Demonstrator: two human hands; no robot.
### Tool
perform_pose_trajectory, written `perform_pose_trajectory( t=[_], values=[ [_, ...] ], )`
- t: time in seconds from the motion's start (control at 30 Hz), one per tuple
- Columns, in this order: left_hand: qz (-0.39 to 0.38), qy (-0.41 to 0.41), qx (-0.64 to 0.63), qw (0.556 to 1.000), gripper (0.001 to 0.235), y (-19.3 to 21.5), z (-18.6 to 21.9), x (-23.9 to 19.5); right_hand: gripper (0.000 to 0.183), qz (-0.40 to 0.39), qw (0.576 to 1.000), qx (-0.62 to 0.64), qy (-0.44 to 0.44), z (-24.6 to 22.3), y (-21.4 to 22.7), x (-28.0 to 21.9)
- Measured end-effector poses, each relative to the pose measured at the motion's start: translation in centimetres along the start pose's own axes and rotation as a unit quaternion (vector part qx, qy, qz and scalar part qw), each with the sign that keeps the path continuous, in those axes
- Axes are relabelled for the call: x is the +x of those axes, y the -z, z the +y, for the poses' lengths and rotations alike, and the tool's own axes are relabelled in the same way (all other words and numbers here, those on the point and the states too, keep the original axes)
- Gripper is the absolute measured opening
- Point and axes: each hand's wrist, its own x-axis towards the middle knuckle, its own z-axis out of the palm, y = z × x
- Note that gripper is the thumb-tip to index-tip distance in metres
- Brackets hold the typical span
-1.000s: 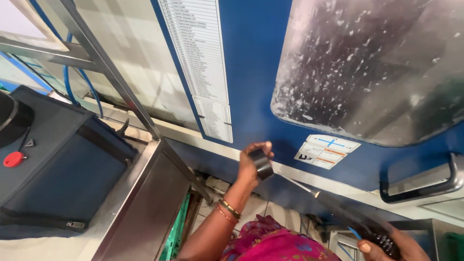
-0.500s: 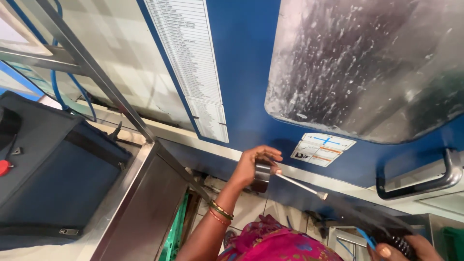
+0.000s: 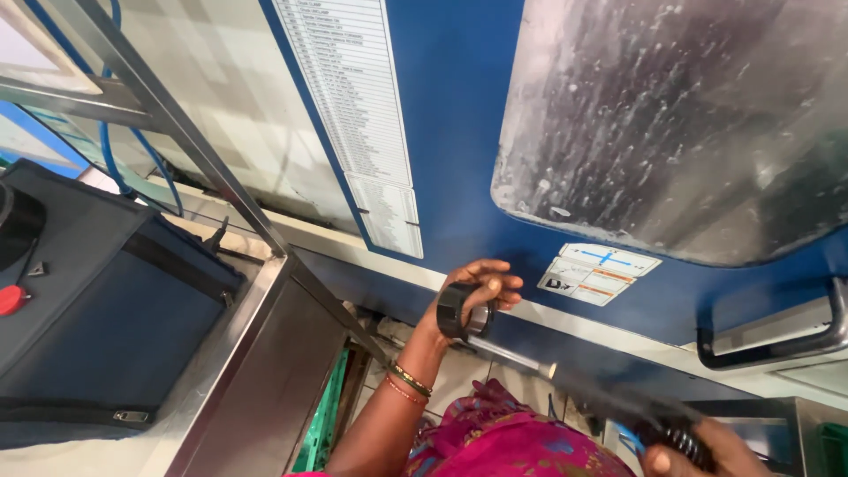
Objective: Measuring a cylindrical metal part at a gauge station and cleaning shavings from a CNC lathe machine using an air blower gun.
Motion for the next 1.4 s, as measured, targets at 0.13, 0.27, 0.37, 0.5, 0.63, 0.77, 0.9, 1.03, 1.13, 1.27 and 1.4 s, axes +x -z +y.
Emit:
perform_pose_trajectory(
  t=[0.13,0.27,0.37,0.5,0.63,0.77,0.9,1.03,1.13,1.27,1.4],
  values=[
    [0.042,0.024,0.060,0.997,0.035,-0.2,0.1,0.1,0.046,0.017,0.999,0.000,-0.047,0.0,0.0,0.5],
    [0.064,0.022,0.062,0.996,0.032,0.5,0.1,-0.1,0.051,-0.017,1.000,0.010,0.004,1.2,0.1,0.8],
    [0.052,0.027,0.073,0.996,0.028,0.0,0.6,-0.4,0.053,-0.008,1.000,0.014,0.021,-2.4,-0.6,-0.7],
    [0.068,0.019,0.077,0.995,0.027,-0.5,1.1,-0.6,0.052,-0.016,1.000,-0.002,0.002,0.2,-0.4,0.9],
    [0.076,0.017,0.088,0.993,0.027,-0.6,1.1,-1.2,0.055,-0.038,0.999,0.007,0.021,-2.5,-1.2,-1.2],
    [0.092,0.032,0.083,0.992,0.028,0.0,1.1,-1.4,0.048,-0.013,0.999,-0.006,0.032,0.2,-0.5,0.4],
    [0.089,0.019,0.028,0.995,0.026,0.3,1.5,-1.6,0.045,0.029,0.999,0.011,0.028,-2.8,-0.7,-0.8],
    [0.088,0.051,-0.035,0.994,0.023,0.3,1.6,-1.9,0.049,-0.036,0.999,-0.013,0.007,-0.4,0.2,0.8],
    [0.131,0.060,-0.069,0.987,0.019,0.5,1.2,-1.8,0.051,-0.020,0.999,0.011,-0.028,-1.8,-1.5,-0.5],
    [0.149,-0.018,0.146,0.978,0.022,-1.1,3.6,-2.5,0.052,-0.020,0.999,0.043,0.026,4.1,0.2,1.5],
    [0.033,-0.069,0.358,0.931,0.019,-1.4,5.4,-3.6,0.050,-0.017,0.993,0.103,0.062,7.0,1.6,2.7]
  ],
)
